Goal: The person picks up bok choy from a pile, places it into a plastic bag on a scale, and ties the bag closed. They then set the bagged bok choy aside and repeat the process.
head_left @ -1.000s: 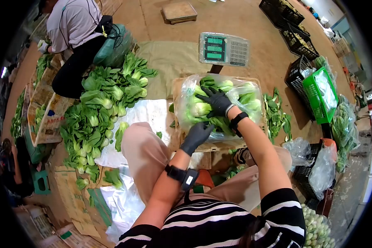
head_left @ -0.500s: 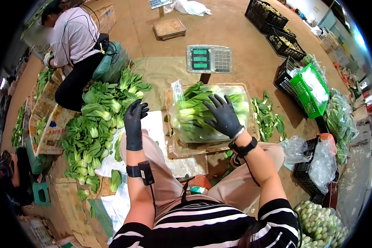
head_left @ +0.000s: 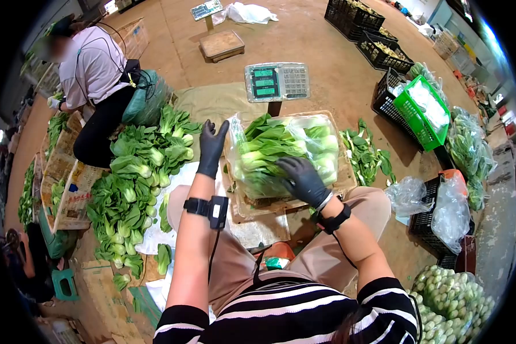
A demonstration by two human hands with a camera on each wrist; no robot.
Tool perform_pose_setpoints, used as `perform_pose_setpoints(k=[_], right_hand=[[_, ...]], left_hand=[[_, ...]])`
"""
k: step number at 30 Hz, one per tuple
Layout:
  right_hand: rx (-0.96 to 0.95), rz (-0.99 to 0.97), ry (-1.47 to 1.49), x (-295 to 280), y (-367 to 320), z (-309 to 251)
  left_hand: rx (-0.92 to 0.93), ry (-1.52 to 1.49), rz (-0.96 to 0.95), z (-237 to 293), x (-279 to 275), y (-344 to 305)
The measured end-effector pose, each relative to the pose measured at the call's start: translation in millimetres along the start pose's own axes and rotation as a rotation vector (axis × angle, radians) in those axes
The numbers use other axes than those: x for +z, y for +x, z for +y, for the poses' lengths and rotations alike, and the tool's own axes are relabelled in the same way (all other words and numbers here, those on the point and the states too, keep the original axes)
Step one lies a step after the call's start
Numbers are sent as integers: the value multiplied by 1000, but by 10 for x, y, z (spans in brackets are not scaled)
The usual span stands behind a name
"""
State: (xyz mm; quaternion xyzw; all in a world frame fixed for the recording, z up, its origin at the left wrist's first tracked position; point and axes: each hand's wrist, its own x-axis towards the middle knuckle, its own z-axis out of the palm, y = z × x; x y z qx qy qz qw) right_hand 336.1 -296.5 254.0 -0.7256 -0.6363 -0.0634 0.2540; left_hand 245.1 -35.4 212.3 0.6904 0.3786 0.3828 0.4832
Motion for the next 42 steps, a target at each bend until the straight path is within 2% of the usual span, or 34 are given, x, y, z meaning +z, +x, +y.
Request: perform_pose_setpoints(k=[4, 5, 7, 8, 9, 11, 12, 13, 15, 16, 17, 18, 19, 20, 21, 24, 27, 29, 30, 32, 34, 36, 37, 39, 41, 42], right_hand=[[-79, -49, 59, 206, 2, -91], [-75, -65, 65, 216, 9, -93], [-85, -66, 60, 259, 23, -82], [-103, -34, 60, 305, 46, -47], [-109, -62, 78, 358, 50, -36], [-51, -88, 102, 370, 116, -22], [-52, -58, 106, 369, 151, -29], [-54, -60, 112, 335, 217, -50], [37, -74, 236, 270, 388, -51], [26, 26, 197, 327, 528, -5], [36, 24, 117, 377, 713, 40], [1, 148, 55, 479, 898, 97], [1, 142, -82, 618, 1070, 212], [119, -65, -294, 713, 1241, 268], [222, -350, -414, 814, 1416, 290], [290, -306, -370, 1363, 1425, 533], [207, -241, -376, 1425, 1401, 653], [147, -118, -317, 1387, 1395, 768], [88, -16, -384, 1200, 1390, 678], [-22, 203, -339, 786, 1300, 601], [48, 159, -412, 230, 1189, 338], [124, 270, -414, -207, 1100, 142], [176, 262, -322, -428, 1096, 3], [119, 296, -229, -721, 1136, -360], [195, 383, 367, -661, 1146, -698], [190, 386, 453, -575, 1131, -770]], left_hand=[[136, 485, 74, -290, 367, 135], [119, 486, 69, -312, 409, 149], [74, 530, -229, -340, 410, 130], [110, 603, -232, -383, 419, 123], [2, 468, -241, -299, 399, 109], [-169, -730, -301, -214, 388, 114], [-438, -1089, -382, 57, 196, 80], [-474, -1227, -555, 148, 12, 32], [-558, -1096, -740, 388, -176, -132], [-607, -937, -661, 430, -190, -215], [-570, -786, -601, 467, -200, -262], [-585, -815, -580, 468, -207, -271], [-597, -840, -562, 471, -221, -264], [-590, -836, -565, 471, -219, -251], [-600, -858, -547, 456, -211, -241], [-583, -892, -568, 361, -148, -234], [-554, -923, -616, 392, -162, -186], [-473, -989, -615, 478, -181, -185], [-481, -1014, -595, 384, -141, -138], [-477, -1059, -566, 244, -103, -80], [-454, -1109, -543, 153, -69, -33], [-478, -1155, -564, 7, 28, -31], [-501, -1188, -599, -13, 73, -30], [-491, -1187, -628, 89, 53, -117], [-386, -858, -502, 185, -39, -162], [-229, -631, -348, 261, -90, -189]])
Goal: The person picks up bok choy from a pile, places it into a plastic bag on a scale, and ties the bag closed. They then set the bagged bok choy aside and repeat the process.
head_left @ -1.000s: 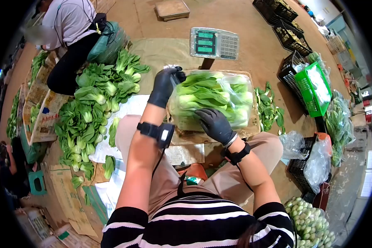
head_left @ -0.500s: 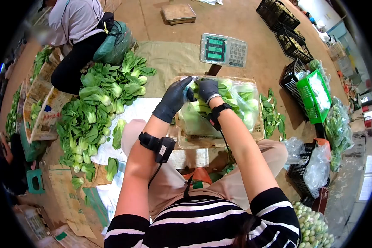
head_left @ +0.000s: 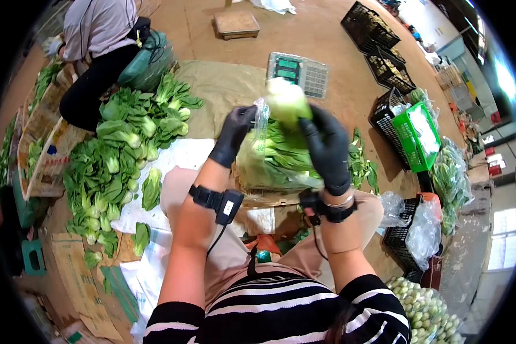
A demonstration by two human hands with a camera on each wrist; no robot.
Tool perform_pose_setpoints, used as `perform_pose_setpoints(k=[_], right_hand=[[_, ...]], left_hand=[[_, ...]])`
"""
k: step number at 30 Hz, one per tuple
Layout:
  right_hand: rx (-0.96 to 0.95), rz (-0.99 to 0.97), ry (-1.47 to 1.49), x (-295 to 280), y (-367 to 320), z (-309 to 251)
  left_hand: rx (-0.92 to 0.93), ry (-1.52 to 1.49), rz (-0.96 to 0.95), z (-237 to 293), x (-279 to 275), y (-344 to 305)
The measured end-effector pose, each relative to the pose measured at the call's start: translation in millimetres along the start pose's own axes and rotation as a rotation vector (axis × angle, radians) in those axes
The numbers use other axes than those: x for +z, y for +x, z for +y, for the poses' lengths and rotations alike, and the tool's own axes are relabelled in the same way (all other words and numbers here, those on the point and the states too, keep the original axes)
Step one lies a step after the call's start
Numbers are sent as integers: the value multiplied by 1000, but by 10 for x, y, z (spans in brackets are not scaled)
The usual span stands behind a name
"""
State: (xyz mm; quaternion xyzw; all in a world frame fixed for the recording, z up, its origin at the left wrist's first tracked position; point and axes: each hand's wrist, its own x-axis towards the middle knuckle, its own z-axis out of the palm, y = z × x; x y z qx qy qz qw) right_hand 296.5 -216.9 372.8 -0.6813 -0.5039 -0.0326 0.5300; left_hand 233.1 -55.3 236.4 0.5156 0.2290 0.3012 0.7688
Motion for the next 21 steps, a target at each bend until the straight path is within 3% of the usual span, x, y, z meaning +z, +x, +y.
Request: perform_pose_setpoints(k=[1, 2, 3, 5, 7, 8, 9, 11, 12, 13, 16, 19, 21], right_hand=[[8, -7, 86, 103, -58, 5], [54, -7, 124, 207, -104, -24], [102, -12, 164, 312, -143, -68], [177, -33, 322, 524, -196, -208], [93, -103, 209, 726, -226, -315], [73, -188, 263, 812, -245, -387], [109, -444, 291, 812, -262, -481], [-164, -508, 337, 977, -434, -543], [-141, -569, 293, 936, -489, -610], [-133, -597, 225, 829, -526, -655], [87, -596, 315, 564, -785, -334], [528, -431, 484, 334, -1181, 172], [720, -419, 425, 149, -1342, 426]], left_hand=[[225, 87, 103, -56, -80, 64], [341, 77, 78, -52, -255, 182], [308, -163, 46, 475, -136, -224], [180, -573, -323, 921, -191, -539], [262, -243, -357, 877, -417, -776], [242, -84, -200, 867, -543, -943], [221, 75, -41, 862, -690, -1124], [393, -44, 155, 808, -1176, -1499], [426, -145, 233, 684, -1657, -1707], [443, -468, 276, 613, -1958, -1953], [277, -547, 830, -59, -2858, -2682], [36, -340, 959, -989, -3387, -3015], [-123, -538, 961, -1731, -3740, -3097]])
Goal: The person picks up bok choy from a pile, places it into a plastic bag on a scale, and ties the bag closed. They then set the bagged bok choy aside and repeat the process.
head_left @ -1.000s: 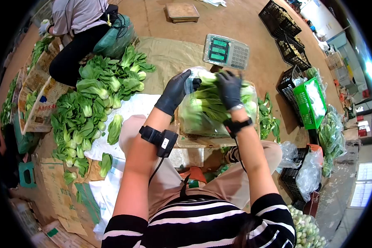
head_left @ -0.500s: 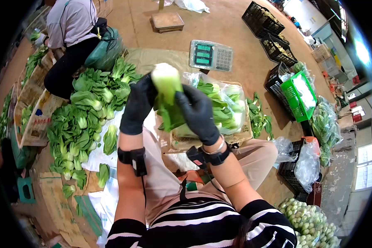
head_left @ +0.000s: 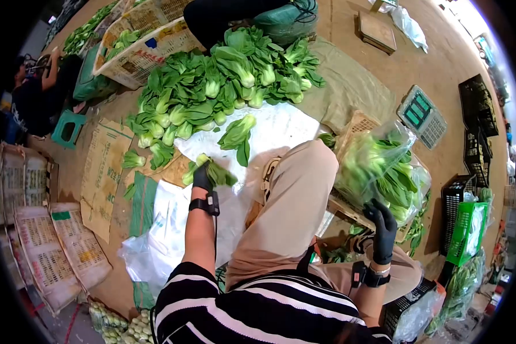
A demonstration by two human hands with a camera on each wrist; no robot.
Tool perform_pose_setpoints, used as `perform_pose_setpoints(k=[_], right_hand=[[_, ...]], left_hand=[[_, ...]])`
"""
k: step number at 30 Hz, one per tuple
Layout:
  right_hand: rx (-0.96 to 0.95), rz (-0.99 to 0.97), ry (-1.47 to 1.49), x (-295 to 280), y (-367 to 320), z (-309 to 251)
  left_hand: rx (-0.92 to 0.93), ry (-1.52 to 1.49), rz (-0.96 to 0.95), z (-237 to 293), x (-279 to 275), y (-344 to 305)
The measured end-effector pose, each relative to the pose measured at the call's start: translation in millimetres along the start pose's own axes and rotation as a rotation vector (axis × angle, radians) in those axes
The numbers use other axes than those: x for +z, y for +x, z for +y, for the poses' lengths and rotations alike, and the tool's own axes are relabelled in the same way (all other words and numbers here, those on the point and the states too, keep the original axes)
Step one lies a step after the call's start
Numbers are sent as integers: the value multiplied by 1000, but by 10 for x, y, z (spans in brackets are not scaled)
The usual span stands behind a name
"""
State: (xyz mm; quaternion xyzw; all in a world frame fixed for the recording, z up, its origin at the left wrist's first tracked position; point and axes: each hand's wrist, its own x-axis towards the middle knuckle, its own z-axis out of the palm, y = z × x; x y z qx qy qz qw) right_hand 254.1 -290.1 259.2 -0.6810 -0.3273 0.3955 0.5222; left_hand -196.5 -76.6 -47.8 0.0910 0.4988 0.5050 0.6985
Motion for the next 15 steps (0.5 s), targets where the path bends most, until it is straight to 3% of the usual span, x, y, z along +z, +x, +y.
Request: perform_pose_setpoints(k=[2, 3, 4, 5, 6, 7, 8, 10, 12, 14, 15], right_hand=[[38, 34, -48, -159, -61, 172], [39, 35, -50, -190, -97, 145], [33, 51, -52, -215, -102, 99], [41, 53, -53, -252, -106, 56], [68, 67, -47, -279, -95, 31], [56, 57, -107, -322, -77, -31], [-3, 47, -44, -378, -35, 46], [-77, 55, -184, -449, 34, 63], [-207, 124, -444, -470, 127, 154], [-344, 141, -698, -408, 200, 198], [-353, 151, -692, -366, 248, 167]], left_hand=[[123, 448, 267, -333, -171, 187], [154, 645, 284, -437, -264, 353], [389, 855, 468, -708, -434, 658], [412, 941, 434, -789, -469, 826], [627, 954, 305, -874, -610, 1099], [617, 1464, 551, -581, -77, 790], [726, 1716, 618, -437, 262, 787], [988, 1608, 215, -4, 940, 740], [673, 1229, -299, 540, 2333, -221], [606, 863, -683, 648, 3451, -1279], [607, 745, -888, 512, 3755, -1470]])
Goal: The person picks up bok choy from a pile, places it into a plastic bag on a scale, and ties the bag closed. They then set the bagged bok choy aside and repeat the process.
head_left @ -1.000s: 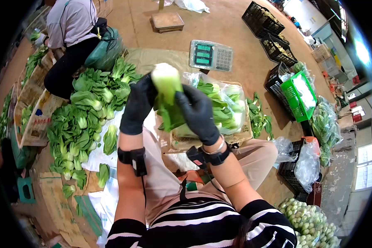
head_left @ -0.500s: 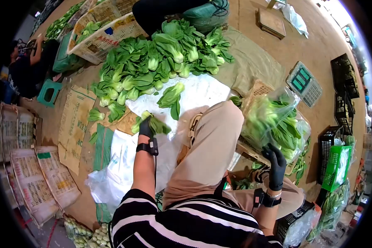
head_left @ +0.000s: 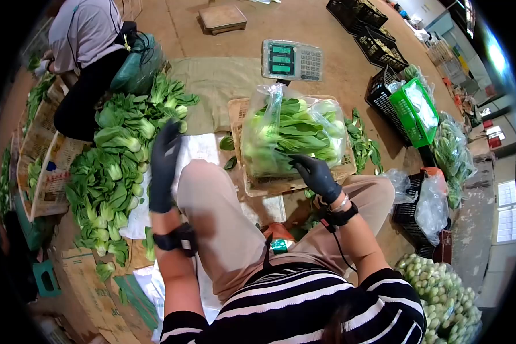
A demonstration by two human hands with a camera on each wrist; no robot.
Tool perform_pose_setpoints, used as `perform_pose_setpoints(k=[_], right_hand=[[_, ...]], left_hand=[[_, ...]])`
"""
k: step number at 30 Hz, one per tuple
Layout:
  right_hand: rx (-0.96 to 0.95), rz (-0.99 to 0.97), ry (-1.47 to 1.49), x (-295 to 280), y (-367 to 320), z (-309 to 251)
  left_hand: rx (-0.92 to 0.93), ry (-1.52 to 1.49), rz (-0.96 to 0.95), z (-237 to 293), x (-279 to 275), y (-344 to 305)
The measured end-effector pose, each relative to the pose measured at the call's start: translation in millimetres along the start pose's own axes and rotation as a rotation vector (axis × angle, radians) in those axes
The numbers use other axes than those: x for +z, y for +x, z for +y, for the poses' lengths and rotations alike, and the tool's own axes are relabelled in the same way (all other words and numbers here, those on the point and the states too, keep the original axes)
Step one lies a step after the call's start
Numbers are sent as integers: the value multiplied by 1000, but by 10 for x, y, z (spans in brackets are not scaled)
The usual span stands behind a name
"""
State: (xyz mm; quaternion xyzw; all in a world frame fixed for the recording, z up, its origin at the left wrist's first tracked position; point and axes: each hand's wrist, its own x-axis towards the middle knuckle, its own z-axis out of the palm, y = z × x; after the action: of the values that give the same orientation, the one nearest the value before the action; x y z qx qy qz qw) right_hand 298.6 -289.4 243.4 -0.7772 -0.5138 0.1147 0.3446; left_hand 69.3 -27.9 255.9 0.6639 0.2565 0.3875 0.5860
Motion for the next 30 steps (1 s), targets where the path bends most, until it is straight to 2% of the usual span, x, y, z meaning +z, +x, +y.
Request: perform_pose_setpoints(k=[1, 2, 3, 4, 5, 6, 7, 8, 9, 11, 13, 15, 16, 17, 19, 20, 21, 23, 24, 25, 27, 29, 30], right_hand=[[-10, 5, -11, 30, 67, -29], [-16, 8, -19, 58, 131, -55], [-77, 105, -75, 68, 242, -66], [-139, 206, -135, 44, 401, -56], [-145, 229, -186, -4, 556, -51], [-147, 249, -236, -43, 700, -33], [-140, 259, -225, -43, 840, 1], [-163, 116, -407, -34, 991, 34], [-188, -27, -591, -21, 1131, 77], [-198, -140, -795, 236, 1253, 247], [-260, -154, -665, 253, 1313, 391], [-256, -223, -695, 441, 1283, 559], [-345, -62, -786, 567, 1254, 725], [-332, -52, -776, 549, 1290, 705], [-9, -486, -795, 452, 1358, 602], [-198, -164, -536, 723, 1379, 1013], [-169, -264, -549, 670, 1405, 953], [-182, -452, -608, 548, 1491, 856], [-91, -415, -520, 327, 1451, 629], [-144, -575, -633, 241, 1500, 400], [-251, -403, -432, 289, 1426, 453], [-306, -353, -631, 513, 1327, 478], [-468, -126, -483, 764, 1227, 808]], left_hand=[[122, 16, -110, 203, 408, 93], [128, 108, -170, 557, 798, 107], [160, 223, -187, 629, 1121, 164], [256, 367, -157, 582, 1416, 264], [275, 610, -112, 556, 1638, 339], [344, 741, -34, 338, 1813, 428], [350, 752, -45, 50, 1886, 452], [136, 486, -123, -239, 1907, 487], [-74, 218, -193, -295, 1918, 539], [-63, 220, -243, -367, 1931, 560], [-40, 225, -287, -353, 1828, 632], [-405, -229, -361, -190, 1688, 707], [-521, -365, -373, -67, 1700, 668], [-610, -374, -488, -91, 1692, 671], [-566, -133, -753, -143, 1670, 596], [-547, 112, -756, 146, 1758, 493], [-405, 397, -866, 189, 1784, 457], [-387, 358, -708, 115, 1747, 442], [-383, 125, -577, 45, 1673, 498], [-333, -148, -445, 29, 1635, 546], [-375, -376, -329, -75, 1572, 600], [-493, -787, -132, -141, 1684, 625], [-529, -850, -170, -158, 1623, 652]])
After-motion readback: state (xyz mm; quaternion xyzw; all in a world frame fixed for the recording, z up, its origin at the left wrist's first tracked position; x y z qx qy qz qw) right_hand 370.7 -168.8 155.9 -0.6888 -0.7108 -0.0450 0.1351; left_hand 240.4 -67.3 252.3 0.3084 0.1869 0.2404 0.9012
